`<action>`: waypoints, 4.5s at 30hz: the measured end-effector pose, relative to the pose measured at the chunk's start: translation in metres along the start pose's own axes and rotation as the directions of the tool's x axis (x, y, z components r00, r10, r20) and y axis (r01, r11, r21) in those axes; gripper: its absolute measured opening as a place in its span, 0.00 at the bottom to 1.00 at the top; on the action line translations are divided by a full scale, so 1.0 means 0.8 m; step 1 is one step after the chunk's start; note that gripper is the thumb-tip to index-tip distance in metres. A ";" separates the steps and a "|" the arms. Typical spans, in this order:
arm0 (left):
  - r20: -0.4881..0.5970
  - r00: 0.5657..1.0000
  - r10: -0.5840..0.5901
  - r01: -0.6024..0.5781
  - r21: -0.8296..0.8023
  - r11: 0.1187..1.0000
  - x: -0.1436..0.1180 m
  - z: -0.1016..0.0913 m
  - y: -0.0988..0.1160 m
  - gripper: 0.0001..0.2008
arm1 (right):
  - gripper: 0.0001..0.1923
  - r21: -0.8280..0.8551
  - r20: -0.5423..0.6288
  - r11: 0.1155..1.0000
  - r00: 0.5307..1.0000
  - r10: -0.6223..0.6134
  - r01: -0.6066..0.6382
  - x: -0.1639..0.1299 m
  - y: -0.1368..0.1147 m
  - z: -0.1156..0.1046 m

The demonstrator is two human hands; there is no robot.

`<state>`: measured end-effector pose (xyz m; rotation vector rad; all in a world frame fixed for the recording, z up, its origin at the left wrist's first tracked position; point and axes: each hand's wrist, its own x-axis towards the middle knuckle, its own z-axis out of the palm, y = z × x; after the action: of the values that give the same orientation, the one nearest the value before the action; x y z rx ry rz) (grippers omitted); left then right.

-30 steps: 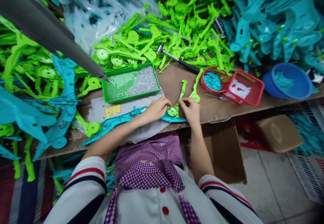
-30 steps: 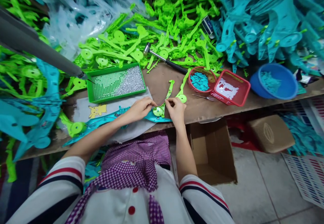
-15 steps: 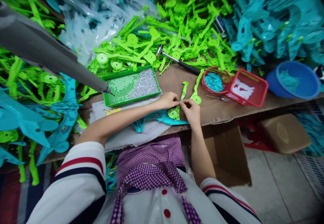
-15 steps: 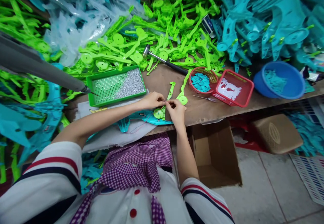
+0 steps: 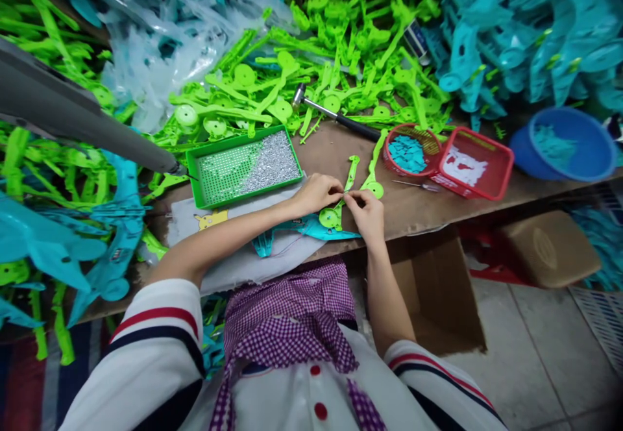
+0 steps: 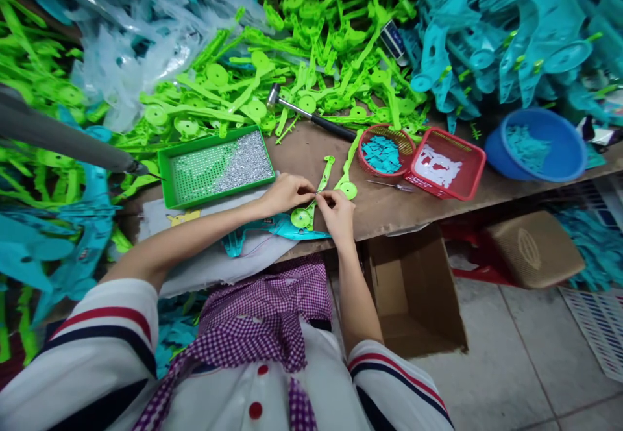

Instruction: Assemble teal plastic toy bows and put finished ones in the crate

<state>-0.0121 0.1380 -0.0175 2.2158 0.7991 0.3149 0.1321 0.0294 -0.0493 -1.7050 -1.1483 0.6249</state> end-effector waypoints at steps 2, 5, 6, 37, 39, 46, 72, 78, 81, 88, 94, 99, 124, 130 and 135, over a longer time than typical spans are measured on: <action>0.018 0.998 0.052 -0.053 0.020 0.998 0.004 -0.001 -0.004 0.05 | 0.11 0.001 0.007 1.000 1.000 -0.015 0.015 0.000 0.001 0.000; 0.036 0.996 0.088 -0.089 0.025 0.996 0.008 -0.002 -0.008 0.05 | 0.11 -0.006 0.010 1.000 1.000 -0.028 0.028 0.000 0.003 -0.001; 0.038 0.995 0.089 -0.090 0.023 0.996 0.009 -0.002 -0.009 0.05 | 0.11 -0.007 0.010 1.000 1.000 -0.030 0.030 0.000 0.003 -0.001; 0.186 0.944 -0.273 0.308 -0.195 0.931 0.017 -0.001 -0.008 0.06 | 0.10 -0.317 0.270 0.926 0.956 -0.119 0.204 0.008 -0.004 -0.027; 0.214 0.937 -0.274 0.316 -0.195 0.928 0.020 -0.003 -0.007 0.04 | 0.11 -0.276 0.270 0.940 0.955 -0.122 0.199 0.009 -0.002 -0.027; 0.270 0.920 -0.285 0.336 -0.167 0.927 0.027 -0.009 -0.003 0.03 | 0.09 -0.234 0.271 0.971 0.962 0.028 0.037 0.022 0.001 -0.026; 0.207 0.855 -0.475 0.504 -0.118 0.856 0.045 0.011 0.005 0.15 | 0.15 -0.593 0.251 0.741 0.947 -0.203 0.316 0.023 -0.012 -0.072; 0.284 0.829 -0.481 0.558 -0.395 0.730 0.034 0.006 0.014 0.17 | 0.15 -0.596 0.255 0.725 0.937 -0.237 0.346 0.016 -0.007 -0.052; 0.304 0.835 -0.459 0.550 -0.460 0.697 0.031 0.004 0.014 0.17 | 0.15 -0.582 0.229 0.748 0.947 -0.226 0.319 0.006 0.006 -0.035; 0.229 0.913 -0.337 0.406 -0.440 0.801 0.025 0.011 -0.001 0.18 | 0.17 -0.513 0.168 0.798 0.948 -0.268 0.317 0.002 0.029 -0.026; 0.186 0.961 -0.206 0.267 -0.414 0.870 0.018 0.013 -0.007 0.15 | 0.17 -0.515 0.202 0.783 0.937 -0.285 0.349 0.000 0.027 -0.027; 0.175 0.974 -0.141 0.198 -0.372 0.907 0.017 0.013 -0.009 0.12 | 0.17 -0.569 0.256 0.744 0.936 -0.243 0.349 0.004 0.020 -0.026; 0.105 0.964 -0.244 0.264 -0.278 0.924 0.012 0.019 0.006 0.14 | 0.23 -0.549 0.522 0.565 0.780 -0.345 0.616 0.030 0.028 -0.046; 0.098 0.960 -0.261 0.278 -0.296 0.914 0.012 0.020 0.005 0.14 | 0.24 -0.445 0.545 0.646 0.760 -0.354 0.620 0.029 0.032 -0.047; 0.102 0.958 -0.270 0.288 -0.313 0.905 0.016 0.024 0.000 0.14 | 0.25 -0.438 0.556 0.669 0.766 -0.323 0.600 0.029 0.028 -0.050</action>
<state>0.0066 0.1352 -0.0312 1.7677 0.9476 0.2232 0.1831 0.0307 -0.0509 -1.6736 -2.2305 0.3148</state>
